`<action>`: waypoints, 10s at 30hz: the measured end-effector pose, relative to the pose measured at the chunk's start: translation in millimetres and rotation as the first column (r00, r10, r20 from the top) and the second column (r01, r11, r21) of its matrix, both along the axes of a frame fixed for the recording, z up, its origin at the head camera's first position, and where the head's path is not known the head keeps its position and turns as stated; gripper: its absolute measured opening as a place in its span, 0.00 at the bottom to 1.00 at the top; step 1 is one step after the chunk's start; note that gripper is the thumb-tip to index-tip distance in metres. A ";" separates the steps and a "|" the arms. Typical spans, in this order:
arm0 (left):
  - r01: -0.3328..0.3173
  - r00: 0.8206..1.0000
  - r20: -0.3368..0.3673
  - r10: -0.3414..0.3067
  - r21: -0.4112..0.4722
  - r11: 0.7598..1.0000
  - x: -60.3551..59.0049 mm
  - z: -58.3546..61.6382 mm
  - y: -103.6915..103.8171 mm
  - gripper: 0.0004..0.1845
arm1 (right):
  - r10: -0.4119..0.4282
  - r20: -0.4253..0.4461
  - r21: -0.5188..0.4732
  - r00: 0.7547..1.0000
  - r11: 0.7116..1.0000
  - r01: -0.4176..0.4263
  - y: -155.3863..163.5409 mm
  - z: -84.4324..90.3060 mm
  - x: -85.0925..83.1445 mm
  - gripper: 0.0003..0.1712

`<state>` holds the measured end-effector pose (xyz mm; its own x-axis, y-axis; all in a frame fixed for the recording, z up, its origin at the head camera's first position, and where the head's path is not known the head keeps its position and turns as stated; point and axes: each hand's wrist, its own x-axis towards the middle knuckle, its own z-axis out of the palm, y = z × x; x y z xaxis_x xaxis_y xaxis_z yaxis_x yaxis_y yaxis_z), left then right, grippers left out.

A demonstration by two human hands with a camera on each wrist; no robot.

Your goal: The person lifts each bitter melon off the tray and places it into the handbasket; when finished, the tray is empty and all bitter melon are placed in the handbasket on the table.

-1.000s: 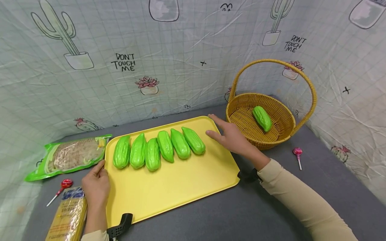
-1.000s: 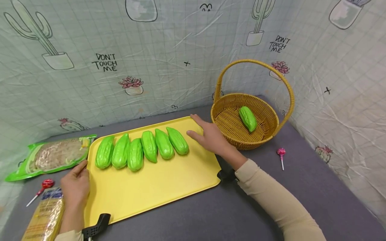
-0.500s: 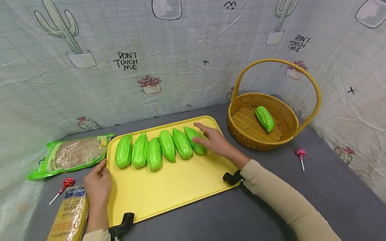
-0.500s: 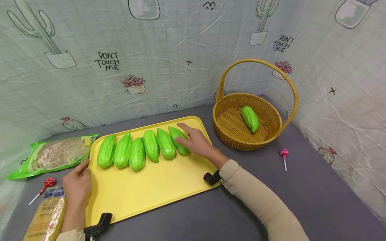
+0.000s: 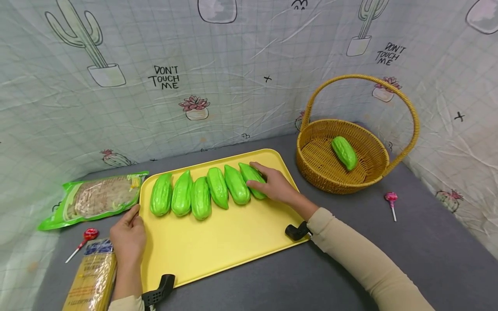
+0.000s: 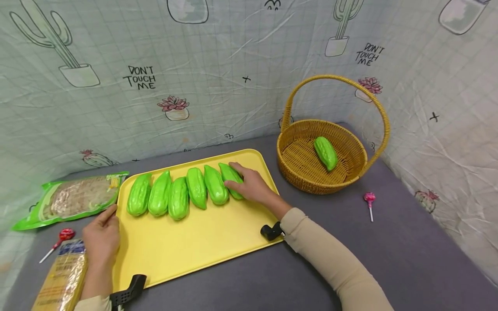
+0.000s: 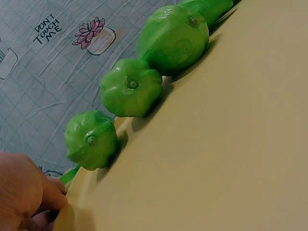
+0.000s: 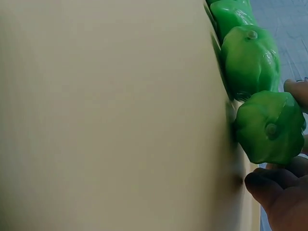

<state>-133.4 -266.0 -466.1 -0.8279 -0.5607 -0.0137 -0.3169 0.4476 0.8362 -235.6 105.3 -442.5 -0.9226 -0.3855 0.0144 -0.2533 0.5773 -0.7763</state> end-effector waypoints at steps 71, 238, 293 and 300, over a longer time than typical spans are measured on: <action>0.009 1.000 0.010 -0.009 -0.001 1.000 0.8 2.5 2.5 0.23 | -0.038 -0.103 -0.101 0.994 0.995 0.028 23.1 45.0 26.1 0.37; -0.008 0.999 -0.035 0.007 -0.021 1.000 0.6 -7.1 3.3 0.23 | -0.330 -0.016 0.316 0.944 0.894 0.317 208.4 41.7 -34.4 0.37; -0.002 0.999 -0.033 0.002 -0.001 1.000 1.1 -1.4 2.7 0.24 | 0.001 -0.117 0.003 0.993 1.000 0.000 59.3 62.8 13.8 0.39; -0.004 1.000 -0.027 0.004 -0.001 1.000 -0.5 -2.3 1.8 0.23 | 0.069 -0.073 -0.022 0.995 0.997 -0.071 29.5 48.3 13.6 0.40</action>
<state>-133.9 -264.2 -468.3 -0.8260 -0.5637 0.0094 -0.2960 0.4478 0.8437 -222.1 134.8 -394.1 -0.8895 -0.4481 0.0898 -0.3481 0.5369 -0.7685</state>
